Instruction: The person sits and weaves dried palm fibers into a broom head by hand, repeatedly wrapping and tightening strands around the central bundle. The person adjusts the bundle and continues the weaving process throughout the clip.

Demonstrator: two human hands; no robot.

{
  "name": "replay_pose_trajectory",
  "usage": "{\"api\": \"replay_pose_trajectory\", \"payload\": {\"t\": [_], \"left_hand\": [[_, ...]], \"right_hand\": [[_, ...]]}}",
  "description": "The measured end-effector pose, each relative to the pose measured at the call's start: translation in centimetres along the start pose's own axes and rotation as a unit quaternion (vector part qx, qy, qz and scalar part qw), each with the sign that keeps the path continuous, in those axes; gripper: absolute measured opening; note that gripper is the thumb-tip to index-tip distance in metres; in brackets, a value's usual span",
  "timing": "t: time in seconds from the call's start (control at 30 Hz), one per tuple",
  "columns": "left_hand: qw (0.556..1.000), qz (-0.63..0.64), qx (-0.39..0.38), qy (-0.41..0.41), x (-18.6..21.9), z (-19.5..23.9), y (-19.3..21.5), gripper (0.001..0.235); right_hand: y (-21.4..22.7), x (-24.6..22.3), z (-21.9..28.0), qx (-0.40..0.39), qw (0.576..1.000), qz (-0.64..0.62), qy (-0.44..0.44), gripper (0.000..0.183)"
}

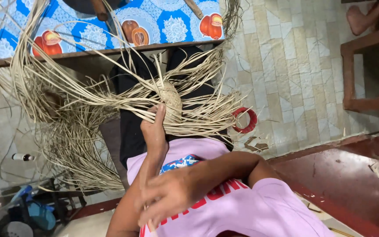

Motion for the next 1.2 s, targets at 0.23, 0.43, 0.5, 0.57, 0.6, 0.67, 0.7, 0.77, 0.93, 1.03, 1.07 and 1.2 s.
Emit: {"api": "replay_pose_trajectory", "payload": {"t": [0.23, 0.43, 0.5, 0.57, 0.6, 0.67, 0.7, 0.77, 0.93, 1.03, 1.07, 1.2], "left_hand": [[0.994, 0.001, 0.043, 0.098, 0.7, -0.7, -0.4, 0.023], [0.999, -0.017, 0.023, 0.022, -3.1, -5.8, 0.0, 0.03], [0.999, -0.025, 0.017, 0.018, -3.0, -6.2, 0.5, 0.045], [0.996, -0.085, -0.035, -0.013, -1.0, -4.6, 0.9, 0.047], [0.996, -0.082, -0.026, -0.001, 0.6, -2.8, 1.2, 0.047], [0.944, -0.301, -0.118, -0.062, 4.1, 0.1, 1.4, 0.049], [0.946, -0.298, -0.114, -0.052, 2.3, 0.2, 2.8, 0.049], [0.837, -0.52, -0.132, -0.106, -0.8, 0.2, 4.6, 0.04], [0.846, -0.382, 0.025, -0.372, 4.8, 2.1, 4.5, 0.015], [0.856, -0.378, 0.036, -0.352, 4.5, -0.6, 4.3, 0.014], [0.891, -0.352, 0.0, -0.287, 3.7, -1.8, 4.2, 0.018], [0.924, -0.312, -0.043, -0.215, 2.0, -2.9, 3.8, 0.013]], "right_hand": [[3.1, 8.5, 10.1, 0.101, 0.851, 0.403, -0.322, 0.088], [2.3, 10.0, 13.1, 0.18, 0.79, 0.341, -0.478, 0.081], [2.7, 10.8, 13.5, 0.186, 0.788, 0.34, -0.478, 0.075], [3.0, 11.3, 14.3, 0.229, 0.778, 0.382, -0.443, 0.07], [3.3, 11.2, 14.1, 0.221, 0.78, 0.373, -0.451, 0.07], [3.9, 11.4, 13.8, 0.232, 0.784, 0.381, -0.431, 0.064], [3.6, 11.0, 13.7, 0.226, 0.787, 0.374, -0.437, 0.064], [3.8, 10.6, 12.9, 0.231, 0.791, 0.386, -0.416, 0.062], [2.9, 10.6, 12.5, 0.236, 0.804, 0.4, -0.372, 0.059], [2.9, 10.5, 12.0, 0.235, 0.807, 0.412, -0.353, 0.056], [2.8, 10.5, 12.0, 0.234, 0.806, 0.417, -0.349, 0.055], [2.4, 10.7, 12.5, 0.238, 0.805, 0.422, -0.343, 0.052]]}}
Point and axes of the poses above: each hand's wrist, its own z-axis away from the middle knuckle, its own y-axis out of the back of the hand, x = y × z, the point moved 2 cm from there along -z, towards the middle knuckle, and after that the axes turned 10 degrees about y, right-handed, at the moved point
